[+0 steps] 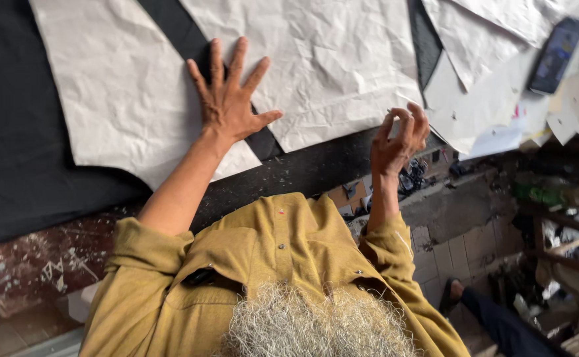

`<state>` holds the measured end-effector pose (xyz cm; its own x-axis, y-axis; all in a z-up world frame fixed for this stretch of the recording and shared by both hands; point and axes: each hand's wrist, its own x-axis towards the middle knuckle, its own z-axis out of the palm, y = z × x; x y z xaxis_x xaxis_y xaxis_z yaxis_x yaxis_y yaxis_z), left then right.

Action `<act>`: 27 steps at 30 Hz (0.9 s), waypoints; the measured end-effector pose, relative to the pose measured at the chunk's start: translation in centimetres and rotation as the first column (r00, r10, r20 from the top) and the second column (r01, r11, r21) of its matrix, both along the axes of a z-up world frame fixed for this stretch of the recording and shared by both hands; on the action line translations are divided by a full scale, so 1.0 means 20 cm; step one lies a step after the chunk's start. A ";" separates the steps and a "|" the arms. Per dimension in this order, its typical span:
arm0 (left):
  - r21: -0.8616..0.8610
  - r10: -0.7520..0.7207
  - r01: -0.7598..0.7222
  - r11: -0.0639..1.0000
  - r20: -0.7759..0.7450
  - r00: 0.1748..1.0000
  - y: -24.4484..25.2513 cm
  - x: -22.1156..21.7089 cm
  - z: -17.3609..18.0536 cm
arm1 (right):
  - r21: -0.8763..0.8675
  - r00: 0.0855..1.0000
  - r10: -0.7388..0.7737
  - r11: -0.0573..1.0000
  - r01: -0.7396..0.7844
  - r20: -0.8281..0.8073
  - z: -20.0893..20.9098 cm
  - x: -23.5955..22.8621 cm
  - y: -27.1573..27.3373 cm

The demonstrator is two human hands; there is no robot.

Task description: The person arranges white paper pattern pieces on a large black fabric spread on a table. They repeatedly pick up, place, and adjust the patterns, occasionally using a smartphone displaying a garment image as a reference.

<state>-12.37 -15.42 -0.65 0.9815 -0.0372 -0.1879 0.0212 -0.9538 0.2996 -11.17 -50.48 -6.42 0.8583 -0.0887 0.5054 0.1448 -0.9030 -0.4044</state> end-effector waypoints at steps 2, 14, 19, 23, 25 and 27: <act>0.044 -0.009 0.009 0.999 0.002 1.000 0.00 0.01 -0.01 | 0.227 0.988 0.152 0.963 -0.143 -0.020 0.08 -0.04 0.12; 0.112 -0.080 0.065 0.992 0.133 0.988 0.05 0.12 -0.07 | 0.528 0.618 0.682 0.716 -0.457 -0.390 0.35 -0.15 0.82; 0.112 -0.077 0.061 0.992 0.140 0.987 0.05 0.14 -0.10 | 0.451 0.620 0.647 0.759 -0.470 -0.443 0.31 -0.12 0.84; 0.129 -0.086 0.059 0.990 0.214 0.973 0.05 0.12 -0.11 | 0.386 0.617 0.652 0.758 -0.525 -0.441 0.31 -0.19 0.75; 0.131 -0.086 0.057 0.990 0.222 0.971 0.05 0.12 -0.11 | 0.306 0.606 0.627 0.775 -0.553 -0.490 0.35 -0.25 0.67; 0.129 -0.080 0.052 0.990 0.225 0.971 0.05 0.12 -0.11 | 0.312 0.594 0.615 0.783 -0.539 -0.518 0.40 -0.31 0.62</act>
